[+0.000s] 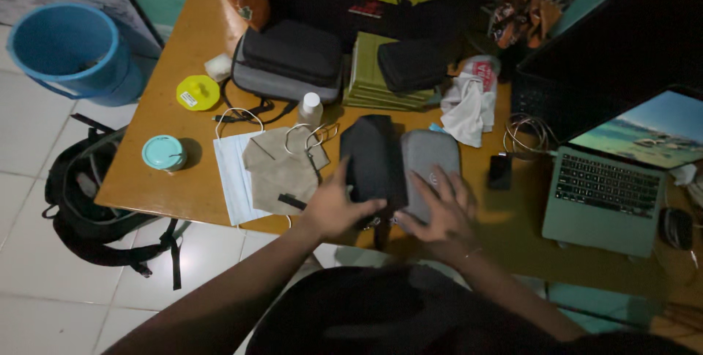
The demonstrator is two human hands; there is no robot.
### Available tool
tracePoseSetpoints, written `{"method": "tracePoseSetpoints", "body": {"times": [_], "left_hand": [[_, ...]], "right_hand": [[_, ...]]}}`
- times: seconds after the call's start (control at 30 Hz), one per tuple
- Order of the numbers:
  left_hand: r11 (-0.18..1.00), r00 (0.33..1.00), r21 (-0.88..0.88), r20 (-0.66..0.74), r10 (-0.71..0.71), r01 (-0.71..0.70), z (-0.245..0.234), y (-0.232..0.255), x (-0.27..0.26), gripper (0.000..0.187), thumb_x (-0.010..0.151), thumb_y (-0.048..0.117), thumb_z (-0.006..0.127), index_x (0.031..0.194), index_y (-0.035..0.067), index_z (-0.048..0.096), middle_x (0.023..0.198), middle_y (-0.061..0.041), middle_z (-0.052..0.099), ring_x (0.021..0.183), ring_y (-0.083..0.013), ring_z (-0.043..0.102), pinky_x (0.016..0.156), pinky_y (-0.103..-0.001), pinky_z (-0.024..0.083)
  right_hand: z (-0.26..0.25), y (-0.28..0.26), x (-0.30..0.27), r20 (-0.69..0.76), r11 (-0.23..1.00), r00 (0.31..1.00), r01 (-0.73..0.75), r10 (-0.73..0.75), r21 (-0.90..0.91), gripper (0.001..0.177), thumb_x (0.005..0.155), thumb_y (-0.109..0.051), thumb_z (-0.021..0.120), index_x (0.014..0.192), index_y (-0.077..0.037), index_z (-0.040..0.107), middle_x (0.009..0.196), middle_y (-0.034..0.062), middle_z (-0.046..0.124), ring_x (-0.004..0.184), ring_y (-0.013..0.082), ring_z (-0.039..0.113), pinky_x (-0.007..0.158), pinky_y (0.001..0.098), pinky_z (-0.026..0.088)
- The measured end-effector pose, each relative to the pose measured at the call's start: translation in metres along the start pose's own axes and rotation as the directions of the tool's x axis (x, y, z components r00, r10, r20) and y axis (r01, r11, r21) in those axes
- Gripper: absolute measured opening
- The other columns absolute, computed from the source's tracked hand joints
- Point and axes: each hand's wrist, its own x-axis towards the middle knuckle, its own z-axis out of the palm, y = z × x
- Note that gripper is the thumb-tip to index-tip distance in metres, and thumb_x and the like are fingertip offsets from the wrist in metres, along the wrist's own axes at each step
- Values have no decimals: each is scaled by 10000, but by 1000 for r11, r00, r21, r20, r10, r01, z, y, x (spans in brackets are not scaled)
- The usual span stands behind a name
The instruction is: The person plugs a laptop charger into a power strip, then moves to another table to connect a power bank to a laptop. They then open a small bag, remove a wristband, and connect a cable to it.
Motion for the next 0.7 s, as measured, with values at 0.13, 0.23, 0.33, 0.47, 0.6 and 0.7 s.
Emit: {"method": "tracePoseSetpoints", "body": {"times": [0.13,0.23,0.33,0.47,0.6,0.7], "left_hand": [[999,1000,33,-12,-9,10,0,1,-6,1202,702,505,853,1558,-18,190,1367,-336,545,1232,-421,607,1047,-426,479],[999,1000,33,-25,12,-11,1,0,-9,1143,748,504,820,1561,-15,208,1332,-329,580,1197,-417,637,1022,-430,502],[998,999,51,-49,24,-21,1,-3,-15,1066,779,484,801,1554,3,250,1227,-318,646,1132,-420,669,977,-450,520],[998,995,63,-103,-4,11,5,-7,-24,966,803,448,782,1544,45,311,1093,-312,695,1036,-445,689,907,-485,533],[998,984,52,-176,33,-24,11,-10,-28,926,805,438,790,1512,43,342,1058,-313,700,1009,-470,678,868,-512,529],[998,978,16,-197,64,-62,13,-12,-27,911,803,411,780,1502,22,345,1048,-316,702,992,-471,688,868,-503,541]], "right_hand": [[1,2,-2,57,998,997,-59,60,-26,1106,643,-621,808,1599,-295,359,1685,117,95,1491,442,44,1138,658,107],[7,6,-4,-85,995,994,57,-64,-86,825,721,-547,812,1430,-209,560,1603,145,344,1428,378,267,1126,595,263],[26,7,-4,115,983,993,-51,31,176,303,954,-408,699,1085,-137,725,1219,49,667,1146,196,691,1015,376,582],[59,0,5,444,673,892,-280,-80,685,278,964,-266,658,1105,-51,762,966,105,828,808,167,785,724,308,636],[76,-8,16,633,496,768,-588,95,639,304,943,-299,663,1075,-34,731,925,93,804,708,160,765,654,292,654],[79,-14,17,618,464,771,-608,152,645,345,949,-304,708,999,34,763,876,132,799,669,182,743,631,299,632]]}}
